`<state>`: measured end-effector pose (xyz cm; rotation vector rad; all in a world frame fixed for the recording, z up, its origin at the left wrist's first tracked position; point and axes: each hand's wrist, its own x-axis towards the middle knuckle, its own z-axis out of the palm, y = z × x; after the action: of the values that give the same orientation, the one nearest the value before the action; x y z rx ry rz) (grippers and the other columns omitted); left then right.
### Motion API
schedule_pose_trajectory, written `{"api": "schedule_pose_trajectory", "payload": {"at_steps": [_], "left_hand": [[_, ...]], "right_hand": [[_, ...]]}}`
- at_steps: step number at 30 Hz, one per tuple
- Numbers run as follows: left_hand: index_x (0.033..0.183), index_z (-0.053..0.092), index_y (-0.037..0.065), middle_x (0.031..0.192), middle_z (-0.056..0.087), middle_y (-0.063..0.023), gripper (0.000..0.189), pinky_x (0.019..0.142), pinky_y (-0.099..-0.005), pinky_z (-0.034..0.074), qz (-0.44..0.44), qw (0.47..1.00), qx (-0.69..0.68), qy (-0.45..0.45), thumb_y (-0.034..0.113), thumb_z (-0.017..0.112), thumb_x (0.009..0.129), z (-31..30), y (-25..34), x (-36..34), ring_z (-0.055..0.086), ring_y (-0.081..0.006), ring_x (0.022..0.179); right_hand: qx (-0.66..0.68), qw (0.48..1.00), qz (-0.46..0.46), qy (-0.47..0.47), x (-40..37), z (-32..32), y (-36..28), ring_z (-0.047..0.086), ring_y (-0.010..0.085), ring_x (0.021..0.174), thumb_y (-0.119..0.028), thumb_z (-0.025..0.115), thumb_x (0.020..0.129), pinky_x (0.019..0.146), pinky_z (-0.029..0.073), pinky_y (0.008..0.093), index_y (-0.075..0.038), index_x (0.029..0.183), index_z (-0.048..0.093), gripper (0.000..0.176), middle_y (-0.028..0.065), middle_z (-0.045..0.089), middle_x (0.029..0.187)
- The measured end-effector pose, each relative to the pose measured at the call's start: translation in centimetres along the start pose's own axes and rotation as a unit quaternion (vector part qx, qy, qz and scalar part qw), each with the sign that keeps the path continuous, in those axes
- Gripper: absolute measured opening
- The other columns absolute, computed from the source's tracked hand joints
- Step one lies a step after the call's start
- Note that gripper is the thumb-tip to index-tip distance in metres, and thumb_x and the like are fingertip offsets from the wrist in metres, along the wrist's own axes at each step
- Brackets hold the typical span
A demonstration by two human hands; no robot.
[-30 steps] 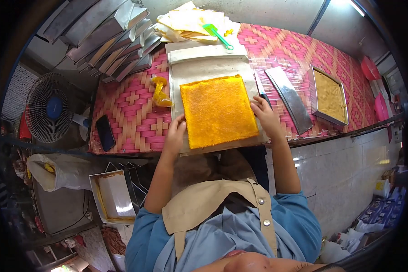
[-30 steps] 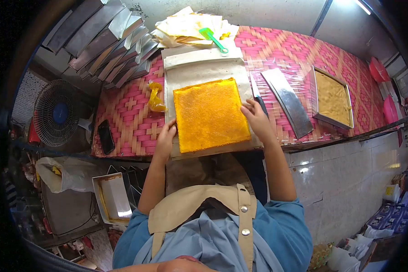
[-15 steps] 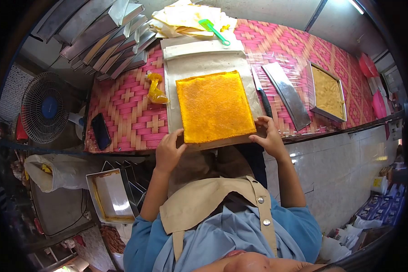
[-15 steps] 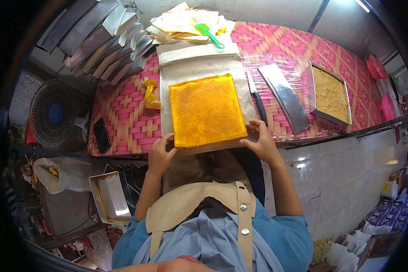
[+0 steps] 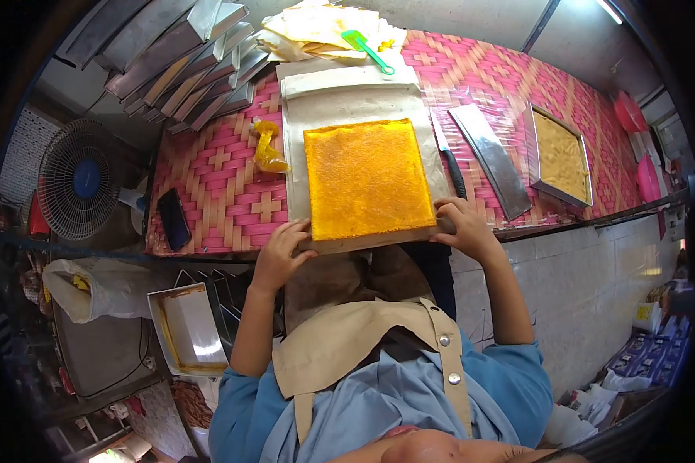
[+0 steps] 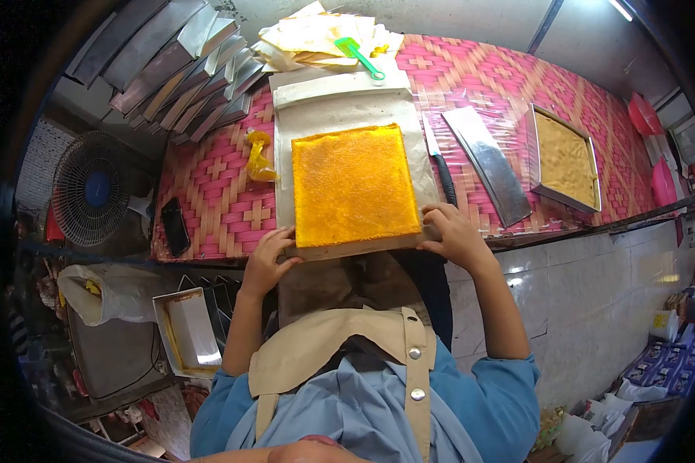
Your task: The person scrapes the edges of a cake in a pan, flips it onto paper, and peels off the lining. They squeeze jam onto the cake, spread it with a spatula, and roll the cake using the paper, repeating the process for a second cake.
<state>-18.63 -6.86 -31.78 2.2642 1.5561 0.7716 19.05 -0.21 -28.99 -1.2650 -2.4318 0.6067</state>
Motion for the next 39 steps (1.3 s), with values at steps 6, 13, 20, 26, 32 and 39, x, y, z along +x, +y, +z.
{"api": "schedule_pose_trajectory", "payload": {"at_steps": [6, 13, 20, 26, 32, 39], "left_hand": [[0.09, 0.063, 0.003, 0.109, 0.063, -0.0105, 0.026, 0.092, -0.0364, 0.046, 0.05, 0.999, -0.008, -0.013, 0.019, 0.073, 0.072, -0.7, -0.6, 0.3, 0.056, -0.027, 0.109], [0.085, 0.062, 0.004, 0.094, 0.064, -0.0094, 0.017, 0.082, -0.0345, 0.049, 0.056, 0.997, 0.027, 0.034, 0.011, 0.07, 0.073, 0.3, 0.3, 0.4, 0.06, -0.0268, 0.094], [0.081, 0.058, 0.004, 0.083, 0.061, -0.0095, 0.015, 0.071, -0.036, 0.048, -0.045, 0.988, -0.044, 0.144, 0.005, 0.069, 0.071, 2.7, 1.2, 0.1, 0.059, -0.0279, 0.084], [0.08, 0.057, 0.003, 0.089, 0.062, -0.0109, 0.016, 0.075, -0.0362, 0.046, -0.114, 0.987, -0.067, 0.092, 0.003, 0.07, 0.069, 2.2, 1.3, 0.2, 0.058, -0.029, 0.086], [0.083, 0.055, 0.004, 0.096, 0.062, -0.0127, 0.019, 0.083, -0.0393, 0.045, 0.009, 0.974, -0.064, 0.218, 0.004, 0.07, 0.072, 3.0, 1.4, 0.1, 0.058, -0.0318, 0.091], [0.084, 0.053, 0.002, 0.082, 0.059, -0.0143, 0.015, 0.071, -0.0349, 0.046, -0.105, 0.964, -0.181, 0.165, 0.011, 0.065, 0.083, 3.6, 4.6, -2.7, 0.059, -0.0294, 0.078]], "right_hand": [[-0.007, 1.0, -0.007, -0.006, 0.0, -0.2, 0.4, 0.049, 0.0308, 0.11, -0.023, 0.076, 0.067, 0.093, 0.04, 0.0383, -0.003, 0.097, 0.054, 0.042, 0.011, 0.054, 0.114], [0.002, 1.0, 0.001, 0.017, -0.1, 0.6, 0.2, 0.05, 0.031, 0.107, -0.034, 0.077, 0.066, 0.091, 0.041, 0.0385, -0.002, 0.094, 0.054, 0.048, 0.0108, 0.054, 0.112], [-0.045, 0.988, -0.018, 0.146, -0.5, 2.6, -0.9, 0.053, 0.0279, 0.101, -0.032, 0.078, 0.062, 0.094, 0.036, 0.0409, -0.005, 0.091, 0.054, 0.046, 0.0092, 0.056, 0.107], [-0.042, 0.97, -0.04, 0.236, -1.0, 4.9, 1.2, 0.055, 0.0244, 0.097, -0.008, 0.068, 0.064, 0.094, 0.035, 0.0407, -0.007, 0.087, 0.056, 0.026, 0.0061, 0.06, 0.096], [0.061, 0.972, -0.05, 0.219, -1.5, 3.8, 1.0, 0.055, 0.0253, 0.1, -0.004, 0.067, 0.067, 0.093, 0.035, 0.0398, -0.008, 0.079, 0.058, 0.016, 0.0066, 0.063, 0.107], [0.257, 0.936, 0.023, 0.241, -5.2, 4.7, 0.2, 0.058, 0.0239, 0.099, -0.009, 0.068, 0.076, 0.097, 0.034, 0.0398, -0.006, 0.08, 0.059, 0.011, 0.0072, 0.067, 0.093]]}}
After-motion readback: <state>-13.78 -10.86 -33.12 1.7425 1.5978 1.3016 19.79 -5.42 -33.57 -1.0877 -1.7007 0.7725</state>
